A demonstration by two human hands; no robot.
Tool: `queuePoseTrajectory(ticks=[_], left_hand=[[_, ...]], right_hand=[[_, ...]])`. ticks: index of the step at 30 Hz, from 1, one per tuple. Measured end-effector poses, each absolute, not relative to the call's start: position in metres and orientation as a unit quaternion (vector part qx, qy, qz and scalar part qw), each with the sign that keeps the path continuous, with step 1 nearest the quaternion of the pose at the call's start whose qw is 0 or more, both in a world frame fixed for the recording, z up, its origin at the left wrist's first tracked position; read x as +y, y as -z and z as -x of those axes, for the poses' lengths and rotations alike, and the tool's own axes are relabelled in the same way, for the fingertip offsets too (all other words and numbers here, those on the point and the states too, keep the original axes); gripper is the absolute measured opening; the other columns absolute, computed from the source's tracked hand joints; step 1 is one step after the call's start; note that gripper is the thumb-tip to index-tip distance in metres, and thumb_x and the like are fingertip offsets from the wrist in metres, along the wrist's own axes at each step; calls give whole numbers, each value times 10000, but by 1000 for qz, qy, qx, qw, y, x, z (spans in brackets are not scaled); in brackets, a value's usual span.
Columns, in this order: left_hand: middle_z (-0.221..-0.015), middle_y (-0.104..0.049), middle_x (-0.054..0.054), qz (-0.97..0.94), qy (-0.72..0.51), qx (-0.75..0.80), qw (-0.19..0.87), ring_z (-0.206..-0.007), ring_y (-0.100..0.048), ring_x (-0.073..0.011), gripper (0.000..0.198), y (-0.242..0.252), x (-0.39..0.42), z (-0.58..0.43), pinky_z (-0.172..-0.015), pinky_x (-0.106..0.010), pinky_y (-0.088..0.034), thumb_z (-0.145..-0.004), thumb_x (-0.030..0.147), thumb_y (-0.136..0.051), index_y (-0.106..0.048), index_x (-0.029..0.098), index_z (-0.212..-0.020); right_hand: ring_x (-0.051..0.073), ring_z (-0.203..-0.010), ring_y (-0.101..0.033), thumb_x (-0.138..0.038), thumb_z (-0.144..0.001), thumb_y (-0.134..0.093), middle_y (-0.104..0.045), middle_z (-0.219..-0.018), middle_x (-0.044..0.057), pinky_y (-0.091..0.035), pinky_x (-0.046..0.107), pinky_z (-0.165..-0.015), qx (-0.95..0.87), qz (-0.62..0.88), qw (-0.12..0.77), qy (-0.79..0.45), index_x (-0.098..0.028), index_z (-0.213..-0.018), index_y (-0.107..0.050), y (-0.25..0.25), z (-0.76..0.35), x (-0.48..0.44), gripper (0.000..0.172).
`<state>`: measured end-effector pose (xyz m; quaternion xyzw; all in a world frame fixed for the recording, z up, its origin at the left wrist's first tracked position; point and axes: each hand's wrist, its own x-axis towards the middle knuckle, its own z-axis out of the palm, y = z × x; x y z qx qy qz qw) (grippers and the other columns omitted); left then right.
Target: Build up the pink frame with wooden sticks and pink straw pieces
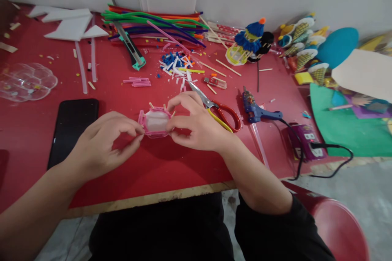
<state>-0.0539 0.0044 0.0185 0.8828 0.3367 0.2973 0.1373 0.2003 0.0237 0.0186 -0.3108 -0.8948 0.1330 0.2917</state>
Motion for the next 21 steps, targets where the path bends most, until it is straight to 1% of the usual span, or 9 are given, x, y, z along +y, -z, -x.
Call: queuePoseTrajectory(ticks=[13,21], left_hand=[[-856,-679,-23,-887,-292,333,129,-766,-632,-208,218,-18,4,53,-686,-396,-531,-848,97,-579,-474,272,-925],[-858,-677,-24,-888,-290,334,129,-767,-629,-215,223,-17,4,54,-690,-404,-534,-844,94,-570,-474,278,-925]], right_hand=[[240,-1075,-524,-149,-813,-635,-561,-1068,56,-382,474,-970,-896,310,292,-128,-227,-783,-686,-19,-200,24,98],[244,-1081,-526,-163,-812,-626,-568,-1068,46,-383,496,-971,-892,317,293,-134,-248,-779,-675,-17,-199,24,103]])
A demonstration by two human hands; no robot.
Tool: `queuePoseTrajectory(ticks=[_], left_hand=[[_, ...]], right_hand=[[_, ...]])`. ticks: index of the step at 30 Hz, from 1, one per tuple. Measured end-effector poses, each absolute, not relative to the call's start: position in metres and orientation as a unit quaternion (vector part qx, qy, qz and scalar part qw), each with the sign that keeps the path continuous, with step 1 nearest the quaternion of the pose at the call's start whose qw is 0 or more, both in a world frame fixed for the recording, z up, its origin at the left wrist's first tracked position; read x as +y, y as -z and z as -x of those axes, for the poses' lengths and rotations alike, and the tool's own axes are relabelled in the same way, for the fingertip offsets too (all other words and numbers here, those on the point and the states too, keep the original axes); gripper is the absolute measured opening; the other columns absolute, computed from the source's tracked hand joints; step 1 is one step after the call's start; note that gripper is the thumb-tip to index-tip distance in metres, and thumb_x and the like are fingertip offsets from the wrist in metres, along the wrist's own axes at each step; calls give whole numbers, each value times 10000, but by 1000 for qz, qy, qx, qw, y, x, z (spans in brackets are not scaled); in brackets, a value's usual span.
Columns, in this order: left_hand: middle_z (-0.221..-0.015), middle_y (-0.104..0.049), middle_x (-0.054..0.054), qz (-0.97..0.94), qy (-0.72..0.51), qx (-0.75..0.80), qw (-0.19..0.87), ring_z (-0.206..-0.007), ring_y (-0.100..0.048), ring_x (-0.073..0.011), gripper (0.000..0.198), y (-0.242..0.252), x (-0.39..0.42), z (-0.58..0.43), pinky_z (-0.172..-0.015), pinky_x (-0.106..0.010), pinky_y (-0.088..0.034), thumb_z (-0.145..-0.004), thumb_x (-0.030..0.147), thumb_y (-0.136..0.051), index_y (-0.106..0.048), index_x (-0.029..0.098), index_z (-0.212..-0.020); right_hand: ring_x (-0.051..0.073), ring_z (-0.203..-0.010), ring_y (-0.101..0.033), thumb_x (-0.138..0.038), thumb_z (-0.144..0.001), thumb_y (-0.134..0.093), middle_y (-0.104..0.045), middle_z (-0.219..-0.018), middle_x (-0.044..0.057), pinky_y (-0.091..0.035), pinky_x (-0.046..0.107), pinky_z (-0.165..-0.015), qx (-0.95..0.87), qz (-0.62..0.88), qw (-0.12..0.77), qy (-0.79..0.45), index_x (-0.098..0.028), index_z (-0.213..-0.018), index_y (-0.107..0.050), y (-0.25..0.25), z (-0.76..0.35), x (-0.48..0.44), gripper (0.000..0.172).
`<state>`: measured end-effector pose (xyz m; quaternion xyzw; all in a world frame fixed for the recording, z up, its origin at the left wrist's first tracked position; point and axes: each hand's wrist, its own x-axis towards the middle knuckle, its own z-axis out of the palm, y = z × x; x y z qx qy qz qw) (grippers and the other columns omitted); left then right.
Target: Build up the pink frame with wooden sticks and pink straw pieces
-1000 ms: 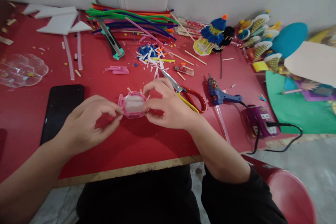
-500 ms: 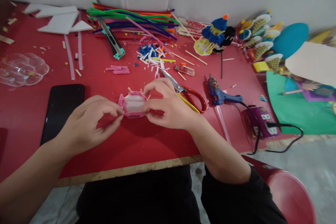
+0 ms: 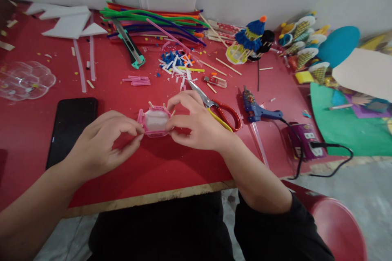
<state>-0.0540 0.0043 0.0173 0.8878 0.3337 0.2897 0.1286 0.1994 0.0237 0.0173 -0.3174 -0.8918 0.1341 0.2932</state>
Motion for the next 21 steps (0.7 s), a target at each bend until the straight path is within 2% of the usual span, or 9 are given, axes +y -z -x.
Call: queuePoseTrajectory(ticks=[4,10,16,21], left_hand=[[-867,-677,-29,-888,-295,331,117,-762,-629,-223,240,-19,3,54,-689,-413,-532,-830,96,-576,-480,277,-955],[-1026,-670,-65,-874,-327,352,76,-916,-646,-259,309,-24,-1,52,-800,-459,-514,-809,126,-597,-516,269,-1070],[-1022,-660,-52,-879,-314,357,26,-862,-625,-242,240,-20,0,50,-786,-429,-502,-804,217,-663,-590,284,-1022],[-1050,-635,-88,-881,-290,374,5,-894,-595,-266,204,-16,-2,47,-791,-439,-486,-808,268,-673,-610,237,-1000]], right_hand=[[251,-1095,-521,-192,-807,-626,-564,-1086,53,-384,499,-986,-893,317,283,-148,-241,-822,-662,-22,-202,23,62],[258,-1021,-519,-190,-783,-592,-575,-1069,83,-395,512,-965,-881,322,315,-142,-235,-926,-631,-35,-209,21,155],[261,-1049,-523,-248,-809,-643,-584,-1076,70,-403,513,-977,-883,321,324,-110,-232,-949,-644,-25,-197,16,140],[273,-1095,-501,-248,-821,-656,-595,-1106,73,-398,510,-986,-873,353,323,-98,-236,-954,-653,-18,-182,7,133]])
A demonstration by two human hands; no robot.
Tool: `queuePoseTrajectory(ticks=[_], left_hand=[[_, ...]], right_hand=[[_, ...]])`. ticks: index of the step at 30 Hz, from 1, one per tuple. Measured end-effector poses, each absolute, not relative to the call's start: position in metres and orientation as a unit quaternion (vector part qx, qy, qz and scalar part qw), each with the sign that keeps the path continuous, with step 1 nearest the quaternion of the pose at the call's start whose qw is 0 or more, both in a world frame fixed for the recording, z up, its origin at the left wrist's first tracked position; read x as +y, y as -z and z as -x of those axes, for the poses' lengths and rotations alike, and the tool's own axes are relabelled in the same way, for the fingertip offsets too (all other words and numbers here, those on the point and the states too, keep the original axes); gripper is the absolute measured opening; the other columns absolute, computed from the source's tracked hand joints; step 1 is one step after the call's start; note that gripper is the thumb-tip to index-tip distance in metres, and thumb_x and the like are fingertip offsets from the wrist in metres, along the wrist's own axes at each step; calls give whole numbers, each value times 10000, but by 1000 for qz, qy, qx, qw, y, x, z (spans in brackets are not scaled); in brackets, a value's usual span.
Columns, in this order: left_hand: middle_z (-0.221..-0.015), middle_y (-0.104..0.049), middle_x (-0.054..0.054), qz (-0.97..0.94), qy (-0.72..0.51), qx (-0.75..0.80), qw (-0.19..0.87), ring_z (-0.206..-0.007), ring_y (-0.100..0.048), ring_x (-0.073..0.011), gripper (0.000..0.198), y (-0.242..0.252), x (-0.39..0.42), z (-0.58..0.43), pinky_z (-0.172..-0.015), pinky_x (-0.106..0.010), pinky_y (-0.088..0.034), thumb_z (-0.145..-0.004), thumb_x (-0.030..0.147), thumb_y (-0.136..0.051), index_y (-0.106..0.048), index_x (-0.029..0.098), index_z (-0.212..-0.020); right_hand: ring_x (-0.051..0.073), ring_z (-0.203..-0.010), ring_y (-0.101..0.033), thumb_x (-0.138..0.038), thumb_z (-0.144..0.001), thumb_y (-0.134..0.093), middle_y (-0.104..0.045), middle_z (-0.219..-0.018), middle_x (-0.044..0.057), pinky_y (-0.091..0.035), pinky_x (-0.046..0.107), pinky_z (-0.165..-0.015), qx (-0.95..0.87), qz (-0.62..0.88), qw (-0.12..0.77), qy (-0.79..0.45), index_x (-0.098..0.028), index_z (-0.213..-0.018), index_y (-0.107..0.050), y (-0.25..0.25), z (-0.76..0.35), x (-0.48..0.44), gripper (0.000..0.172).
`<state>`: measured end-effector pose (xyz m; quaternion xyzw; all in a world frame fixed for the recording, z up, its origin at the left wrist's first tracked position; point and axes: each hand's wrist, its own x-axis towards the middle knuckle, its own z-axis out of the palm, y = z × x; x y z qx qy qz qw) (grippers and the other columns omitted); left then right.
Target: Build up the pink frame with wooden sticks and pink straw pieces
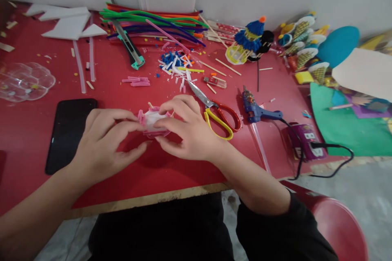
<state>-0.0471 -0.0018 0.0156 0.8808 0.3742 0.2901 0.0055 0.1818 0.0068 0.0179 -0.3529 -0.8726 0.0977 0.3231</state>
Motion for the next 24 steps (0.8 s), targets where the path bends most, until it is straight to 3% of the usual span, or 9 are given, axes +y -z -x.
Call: queuePoseTrajectory(ticks=[11,17,24], left_hand=[[-1014,-594,-74,-868,-289,403,28,-846,-554,-243,196,-15,-1,49,-764,-438,-474,-804,273,-689,-642,263,-994],[-920,-600,-57,-863,-285,416,22,-746,-528,-199,69,-16,-3,49,-708,-387,-480,-827,274,-673,-690,243,-886],[-833,-608,-62,-858,-250,445,53,-648,-509,-159,203,-18,-8,47,-604,-315,-447,-881,294,-596,-744,173,-815]], right_hand=[[284,-1085,-483,-159,-806,-628,-599,-1120,82,-403,504,-946,-858,394,320,-81,-219,-907,-667,-18,-164,-6,124],[275,-1084,-494,-164,-830,-609,-603,-1100,82,-410,489,-952,-859,394,319,-74,-213,-892,-663,-19,-163,-6,95],[266,-1063,-500,-117,-800,-605,-612,-1061,75,-423,471,-940,-854,399,324,-79,-207,-849,-653,-19,-161,-5,113]])
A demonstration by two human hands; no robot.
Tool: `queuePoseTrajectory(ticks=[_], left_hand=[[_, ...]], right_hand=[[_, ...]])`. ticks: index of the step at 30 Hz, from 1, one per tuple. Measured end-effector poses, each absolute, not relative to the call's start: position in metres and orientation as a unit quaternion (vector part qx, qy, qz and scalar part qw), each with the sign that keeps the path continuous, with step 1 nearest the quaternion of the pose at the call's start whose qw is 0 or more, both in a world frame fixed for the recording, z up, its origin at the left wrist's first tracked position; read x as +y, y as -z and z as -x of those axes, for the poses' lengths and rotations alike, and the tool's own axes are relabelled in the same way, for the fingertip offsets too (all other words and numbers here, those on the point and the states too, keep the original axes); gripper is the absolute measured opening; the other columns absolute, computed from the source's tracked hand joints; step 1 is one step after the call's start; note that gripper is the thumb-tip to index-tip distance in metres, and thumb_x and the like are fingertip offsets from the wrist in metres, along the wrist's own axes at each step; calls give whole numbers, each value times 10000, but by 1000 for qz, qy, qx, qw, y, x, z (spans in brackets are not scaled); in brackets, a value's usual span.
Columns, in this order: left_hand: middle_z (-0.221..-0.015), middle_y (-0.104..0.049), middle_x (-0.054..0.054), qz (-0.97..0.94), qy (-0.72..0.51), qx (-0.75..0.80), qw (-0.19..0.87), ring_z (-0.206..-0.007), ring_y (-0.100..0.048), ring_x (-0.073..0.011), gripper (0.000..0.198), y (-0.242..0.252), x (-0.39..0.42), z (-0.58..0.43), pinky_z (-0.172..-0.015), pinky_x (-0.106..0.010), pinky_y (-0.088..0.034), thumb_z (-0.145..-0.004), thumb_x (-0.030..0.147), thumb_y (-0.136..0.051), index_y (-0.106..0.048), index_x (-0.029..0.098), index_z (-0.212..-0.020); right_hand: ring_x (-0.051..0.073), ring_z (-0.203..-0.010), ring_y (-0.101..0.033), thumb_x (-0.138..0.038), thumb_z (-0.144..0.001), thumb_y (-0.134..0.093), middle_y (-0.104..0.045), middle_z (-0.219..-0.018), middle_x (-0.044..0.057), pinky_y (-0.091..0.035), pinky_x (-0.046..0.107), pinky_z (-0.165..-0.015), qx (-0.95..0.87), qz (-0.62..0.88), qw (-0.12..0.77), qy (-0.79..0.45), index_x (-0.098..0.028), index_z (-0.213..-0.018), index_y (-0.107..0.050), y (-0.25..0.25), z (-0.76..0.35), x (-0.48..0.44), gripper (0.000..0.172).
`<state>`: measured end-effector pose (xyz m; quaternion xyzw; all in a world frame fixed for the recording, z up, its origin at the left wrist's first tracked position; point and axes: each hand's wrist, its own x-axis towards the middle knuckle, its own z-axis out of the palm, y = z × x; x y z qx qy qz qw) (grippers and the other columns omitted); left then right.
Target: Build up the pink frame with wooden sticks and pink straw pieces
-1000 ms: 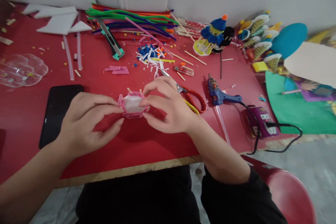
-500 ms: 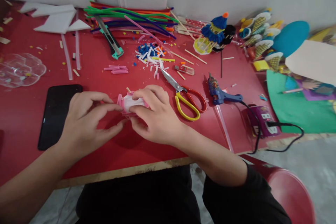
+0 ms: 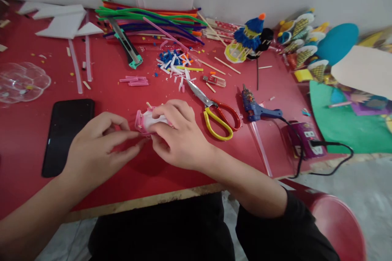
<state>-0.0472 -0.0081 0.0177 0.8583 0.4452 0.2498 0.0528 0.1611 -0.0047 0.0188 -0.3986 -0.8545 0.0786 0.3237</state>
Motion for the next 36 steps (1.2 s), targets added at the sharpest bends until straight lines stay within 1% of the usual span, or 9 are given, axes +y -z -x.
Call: queuePoseTrajectory(ticks=[8,11,14,16,19,21,26,36], left_hand=[[-871,-648,-93,-860,-228,455,47,-688,-551,-199,176,-14,-7,49,-657,-348,-468,-869,283,-613,-739,163,-843],[-789,-656,-73,-862,-219,454,55,-688,-559,-208,208,-13,-8,49,-643,-337,-455,-896,306,-586,-739,170,-864],[-660,-637,-34,-866,-202,452,69,-627,-526,-197,231,-13,-8,48,-603,-318,-413,-916,320,-552,-736,184,-884],[-604,-620,-17,-867,-188,455,78,-601,-503,-190,246,-13,-9,48,-586,-309,-382,-921,332,-541,-733,192,-856],[-592,-621,-15,-864,-171,464,95,-598,-491,-188,269,-12,-9,47,-574,-301,-353,-923,345,-530,-729,197,-820],[-591,-617,-15,-862,-164,469,104,-601,-492,-185,268,-12,-9,46,-569,-295,-339,-921,336,-527,-725,199,-803],[-540,-565,-9,-864,-155,465,116,-589,-471,-177,296,-9,-8,45,-557,-287,-303,-915,299,-525,-681,201,-684],[-549,-566,-14,-863,-160,461,128,-591,-463,-183,308,-9,-7,44,-570,-301,-299,-926,308,-506,-694,208,-704]], right_hand=[[259,-1047,-508,-92,-783,-602,-620,-1023,70,-428,447,-921,-849,402,332,-85,-209,-774,-618,-17,-161,-5,118],[259,-1044,-507,-90,-785,-598,-618,-1014,74,-424,444,-922,-849,398,335,-93,-203,-753,-612,-16,-161,-5,118],[256,-1040,-505,-89,-785,-596,-617,-1018,71,-420,445,-922,-848,399,335,-98,-205,-741,-609,-16,-161,-4,125],[254,-1037,-505,-90,-787,-598,-615,-1024,66,-420,448,-921,-848,400,335,-99,-211,-738,-607,-16,-161,-4,131],[254,-1033,-509,-92,-789,-597,-610,-1022,58,-421,457,-920,-848,397,337,-99,-217,-738,-607,-15,-161,-4,136],[255,-1032,-509,-97,-791,-597,-609,-1020,58,-424,458,-921,-847,397,340,-98,-216,-743,-612,-14,-161,-4,129],[252,-1028,-514,-105,-789,-611,-612,-1016,70,-423,440,-924,-845,399,343,-92,-199,-738,-624,-12,-160,-4,108],[255,-1025,-505,-96,-781,-602,-604,-1011,70,-413,448,-924,-846,399,344,-88,-197,-736,-619,-12,-159,-4,112]])
